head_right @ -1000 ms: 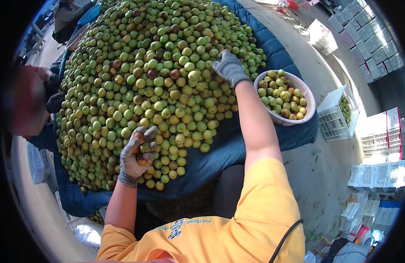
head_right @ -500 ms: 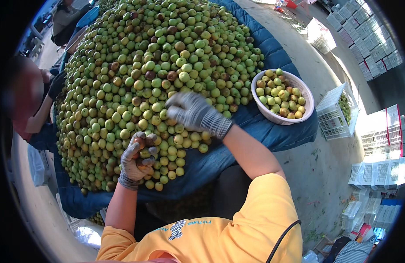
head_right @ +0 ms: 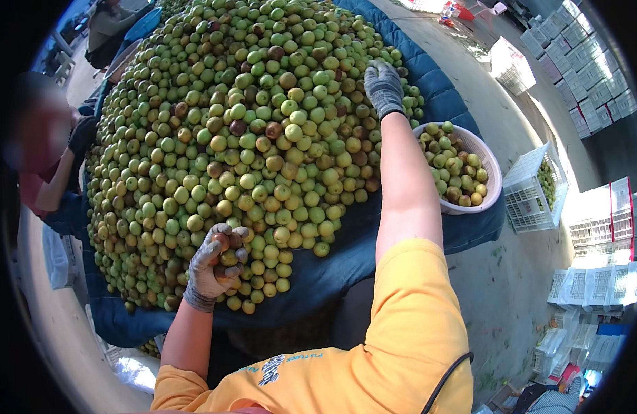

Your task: The person sorts green plums from a large pile on a blue tarp, picking them by hand and placing them into a white bowl. They repeatedly reach into the pile, select individual plums, and transfer them to the bowl while other workers handle crates nearby.

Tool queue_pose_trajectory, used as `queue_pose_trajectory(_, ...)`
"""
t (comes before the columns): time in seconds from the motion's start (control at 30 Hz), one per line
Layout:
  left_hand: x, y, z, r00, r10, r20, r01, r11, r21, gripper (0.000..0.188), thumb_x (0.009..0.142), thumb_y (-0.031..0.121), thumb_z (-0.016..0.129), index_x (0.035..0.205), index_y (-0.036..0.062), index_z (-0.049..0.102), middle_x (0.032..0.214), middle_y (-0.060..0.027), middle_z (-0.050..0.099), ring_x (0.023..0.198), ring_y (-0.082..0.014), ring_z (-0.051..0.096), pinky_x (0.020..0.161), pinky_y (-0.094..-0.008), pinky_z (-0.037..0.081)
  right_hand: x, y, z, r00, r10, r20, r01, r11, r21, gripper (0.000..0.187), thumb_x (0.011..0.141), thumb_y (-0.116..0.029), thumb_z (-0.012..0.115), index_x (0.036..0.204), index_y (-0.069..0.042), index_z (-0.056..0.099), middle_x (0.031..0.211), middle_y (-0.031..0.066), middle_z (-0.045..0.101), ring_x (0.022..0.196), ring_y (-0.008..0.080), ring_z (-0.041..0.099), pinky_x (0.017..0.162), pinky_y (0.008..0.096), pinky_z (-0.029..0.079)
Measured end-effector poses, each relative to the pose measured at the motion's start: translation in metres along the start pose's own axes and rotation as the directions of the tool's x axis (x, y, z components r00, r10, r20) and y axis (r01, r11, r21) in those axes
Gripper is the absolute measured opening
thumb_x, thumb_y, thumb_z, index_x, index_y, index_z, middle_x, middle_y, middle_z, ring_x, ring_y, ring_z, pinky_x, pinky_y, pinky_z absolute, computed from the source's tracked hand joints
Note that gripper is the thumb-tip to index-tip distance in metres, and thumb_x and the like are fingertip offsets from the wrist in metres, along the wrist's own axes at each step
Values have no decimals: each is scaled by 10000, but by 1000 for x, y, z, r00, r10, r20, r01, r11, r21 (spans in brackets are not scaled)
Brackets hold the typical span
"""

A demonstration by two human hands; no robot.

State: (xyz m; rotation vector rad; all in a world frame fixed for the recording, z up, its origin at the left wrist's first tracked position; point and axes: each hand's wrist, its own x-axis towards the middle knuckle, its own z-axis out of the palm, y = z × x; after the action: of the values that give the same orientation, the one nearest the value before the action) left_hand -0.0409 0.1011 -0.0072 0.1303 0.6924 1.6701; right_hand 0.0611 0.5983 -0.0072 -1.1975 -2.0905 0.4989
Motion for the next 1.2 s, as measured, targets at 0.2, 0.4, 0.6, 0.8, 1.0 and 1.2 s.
queue_pose_trajectory(0.2, 1, -1, -5, 999, -4, 35, 5, 1000, -13, 292, 951, 163, 605, 1227, 126, 520, 1287, -133, 511, 945, -211, 589, 577, -225, 468, 7, -47, 25, 932, -47, 359, 137, 964, -227, 581, 911, -387, 582, 1351, -15, 515, 1351, 253, 547, 1267, 386, 515, 1069, 432, 410)
queue_pose_trajectory(0.4, -3, 1, -2, 1000, -20, -14, 21, 998, 67, 311, 932, 199, 640, 1212, 122, 526, 1287, -108, 561, 946, -195, 606, 601, -243, 479, -21, -55, 27, 883, -26, 468, 105, 984, -144, 751, 868, -478, 653, 1410, -6, 435, 1369, 271, 526, 1278, 393, 509, 1059, 421, 418)
queue_pose_trajectory(0.6, -4, 2, 7, 998, -25, -53, 31, 994, 107, 312, 909, 202, 639, 1200, 133, 548, 1287, -73, 570, 935, -135, 603, 609, -217, 470, -40, -39, 47, 951, -62, 303, -58, 926, 372, 522, 935, -352, 589, 1375, -81, 517, 1328, 178, 584, 1217, 283, 561, 1037, 372, 421)
queue_pose_trajectory(0.8, -6, 2, 7, 1000, -21, 3, 20, 995, 95, 332, 905, 207, 651, 1214, 139, 554, 1298, -57, 559, 984, -161, 597, 685, -248, 504, -56, -61, 56, 964, -104, 247, -48, 839, 542, 425, 979, -287, 516, 1361, -103, 543, 1328, 132, 590, 1216, 237, 550, 1057, 350, 397)
queue_pose_trajectory(1.0, -3, 1, 14, 1000, -14, 3, 13, 997, 72, 339, 928, 213, 636, 1225, 103, 517, 1318, -106, 554, 940, -184, 618, 627, -232, 494, -80, -57, 77, 994, -72, 88, 0, 774, 633, 445, 981, -297, 540, 1341, -37, 544, 1340, 146, 540, 1228, 234, 514, 1083, 343, 371)
queue_pose_trajectory(1.2, -7, 2, 17, 999, 6, -52, -1, 996, 90, 352, 914, 214, 655, 1223, 102, 528, 1303, -105, 572, 948, -187, 624, 613, -237, 484, -117, -109, 88, 992, -121, -22, 112, 807, 581, 392, 931, -303, 643, 1227, -47, 624, 1285, 147, 501, 1125, 254, 553, 1013, 369, 442)
